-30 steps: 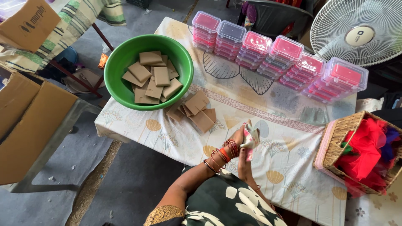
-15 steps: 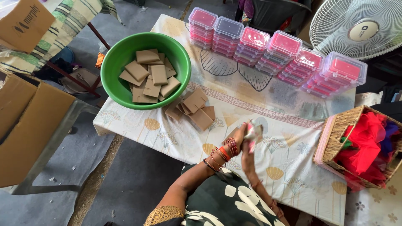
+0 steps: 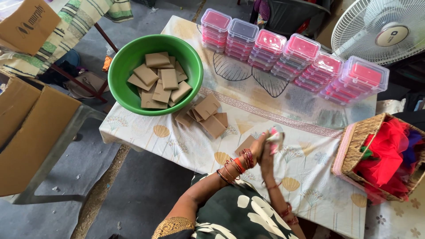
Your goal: The person wipes rectangular soap bars with a cloth, then wraps one bar in red tissue paper and places it into a clear plastic container. The finished unit is set aside with other completed containers.
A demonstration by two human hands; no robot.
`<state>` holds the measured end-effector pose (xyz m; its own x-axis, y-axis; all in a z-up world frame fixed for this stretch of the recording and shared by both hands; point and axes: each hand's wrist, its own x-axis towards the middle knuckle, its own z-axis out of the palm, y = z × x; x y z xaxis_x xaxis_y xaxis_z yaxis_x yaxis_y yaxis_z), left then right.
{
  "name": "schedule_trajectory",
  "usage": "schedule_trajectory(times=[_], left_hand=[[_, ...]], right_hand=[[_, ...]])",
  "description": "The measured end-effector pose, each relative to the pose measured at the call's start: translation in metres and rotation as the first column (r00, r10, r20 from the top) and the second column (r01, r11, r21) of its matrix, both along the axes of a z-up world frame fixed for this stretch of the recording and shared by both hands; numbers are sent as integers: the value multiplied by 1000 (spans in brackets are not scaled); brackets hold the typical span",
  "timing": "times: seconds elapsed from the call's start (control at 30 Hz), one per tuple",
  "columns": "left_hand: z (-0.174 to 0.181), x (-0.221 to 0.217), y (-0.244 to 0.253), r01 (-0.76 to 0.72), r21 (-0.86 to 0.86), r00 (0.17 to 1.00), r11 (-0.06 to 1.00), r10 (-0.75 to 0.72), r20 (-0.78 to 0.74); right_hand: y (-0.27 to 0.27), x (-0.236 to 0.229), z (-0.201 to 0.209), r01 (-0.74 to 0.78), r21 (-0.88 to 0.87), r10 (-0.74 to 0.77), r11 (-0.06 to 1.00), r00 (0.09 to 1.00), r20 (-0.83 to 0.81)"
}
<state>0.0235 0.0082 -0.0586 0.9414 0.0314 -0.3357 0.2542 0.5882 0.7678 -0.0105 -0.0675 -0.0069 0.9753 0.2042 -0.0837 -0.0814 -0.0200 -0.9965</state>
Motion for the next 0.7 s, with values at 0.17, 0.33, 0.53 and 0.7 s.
schedule_trajectory(times=[0.17, 0.33, 0.53, 0.7], left_hand=[[24, 6, 30, -4, -29, 967, 1000, -4, -256], [19, -9, -1, 6, 58, 996, 998, -11, 87], [56, -17, -1, 68, -122, 993, 990, -79, -88], [-41, 20, 9, -9, -154, 988, 988, -15, -152]], right_hand=[[-1, -41, -29, -195, -31, 197, 980, 964, 180], [-6, 10, -14, -103, -14, 103, 995, 993, 52], [-23, 11, -28, 110, -64, -105, 992, 992, 68], [-12, -48, -18, -152, -71, 165, 986, 950, 265]])
